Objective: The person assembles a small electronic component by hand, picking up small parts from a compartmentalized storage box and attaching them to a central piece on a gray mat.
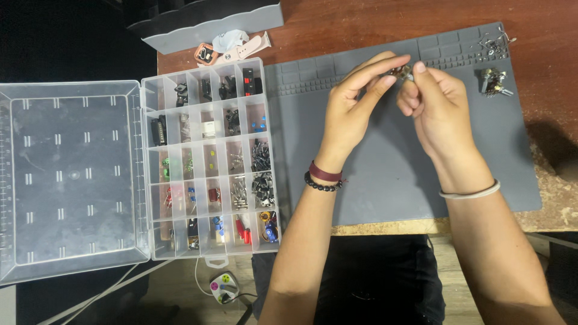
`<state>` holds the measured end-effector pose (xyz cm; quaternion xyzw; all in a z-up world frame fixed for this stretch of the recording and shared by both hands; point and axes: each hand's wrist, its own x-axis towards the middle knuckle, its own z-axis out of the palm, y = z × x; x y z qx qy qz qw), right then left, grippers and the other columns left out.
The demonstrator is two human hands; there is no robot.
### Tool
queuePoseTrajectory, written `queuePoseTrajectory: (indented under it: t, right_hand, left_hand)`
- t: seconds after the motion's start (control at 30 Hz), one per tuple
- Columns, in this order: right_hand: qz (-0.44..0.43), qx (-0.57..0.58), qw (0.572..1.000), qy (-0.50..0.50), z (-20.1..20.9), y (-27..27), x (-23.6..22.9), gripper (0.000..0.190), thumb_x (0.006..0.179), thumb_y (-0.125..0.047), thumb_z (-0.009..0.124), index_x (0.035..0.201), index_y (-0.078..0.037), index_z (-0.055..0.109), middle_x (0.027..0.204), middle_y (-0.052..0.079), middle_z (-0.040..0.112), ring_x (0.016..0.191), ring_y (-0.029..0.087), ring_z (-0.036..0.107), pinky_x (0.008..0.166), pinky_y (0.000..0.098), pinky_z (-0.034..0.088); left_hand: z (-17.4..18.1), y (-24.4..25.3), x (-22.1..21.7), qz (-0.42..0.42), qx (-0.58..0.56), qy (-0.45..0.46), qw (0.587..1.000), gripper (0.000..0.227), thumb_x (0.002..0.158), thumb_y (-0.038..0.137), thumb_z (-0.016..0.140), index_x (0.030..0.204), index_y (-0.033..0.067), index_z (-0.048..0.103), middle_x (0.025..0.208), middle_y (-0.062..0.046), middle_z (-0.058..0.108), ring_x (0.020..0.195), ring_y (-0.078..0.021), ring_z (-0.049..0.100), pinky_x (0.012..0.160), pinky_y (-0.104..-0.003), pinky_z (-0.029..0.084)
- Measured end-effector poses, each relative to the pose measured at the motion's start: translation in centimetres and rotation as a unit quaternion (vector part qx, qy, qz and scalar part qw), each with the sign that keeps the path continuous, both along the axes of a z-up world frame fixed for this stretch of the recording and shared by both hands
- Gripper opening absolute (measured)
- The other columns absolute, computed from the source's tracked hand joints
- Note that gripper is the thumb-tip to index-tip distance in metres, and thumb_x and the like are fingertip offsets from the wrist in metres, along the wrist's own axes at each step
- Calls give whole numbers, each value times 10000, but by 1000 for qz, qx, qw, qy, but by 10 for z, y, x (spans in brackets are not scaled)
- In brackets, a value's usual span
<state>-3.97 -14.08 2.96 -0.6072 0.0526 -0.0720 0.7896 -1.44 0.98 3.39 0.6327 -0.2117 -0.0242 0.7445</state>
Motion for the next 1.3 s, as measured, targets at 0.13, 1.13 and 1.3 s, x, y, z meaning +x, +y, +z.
queuePoseTrajectory:
  t: [0.13,1.13,1.3]
  right_hand:
    - [10,-10,1000,-24,-6,-2,-2,386,1144,-299,516,807,-112,514,737,-2,440,715,116,442,710,239,398]
    - [-22,-132,989,-70,-2,4,-4,463,1183,-350,424,820,-76,513,689,58,507,652,148,538,730,268,458]
    - [-82,-222,963,-131,0,7,-8,117,1154,-63,609,1050,-25,645,977,100,710,916,144,656,873,256,516]
  left_hand:
    - [-3,-3,1,22,14,-3,1000,222,1088,222,606,1281,233,716,1378,5,697,1288,-92,635,1068,-229,488]
    - [-15,-9,7,36,32,-29,998,207,1055,192,597,1248,155,664,1196,58,663,914,-93,540,970,-244,490]
    - [-18,-11,8,67,42,-14,997,195,1035,245,620,1211,183,677,1121,68,673,893,-70,552,868,-231,473]
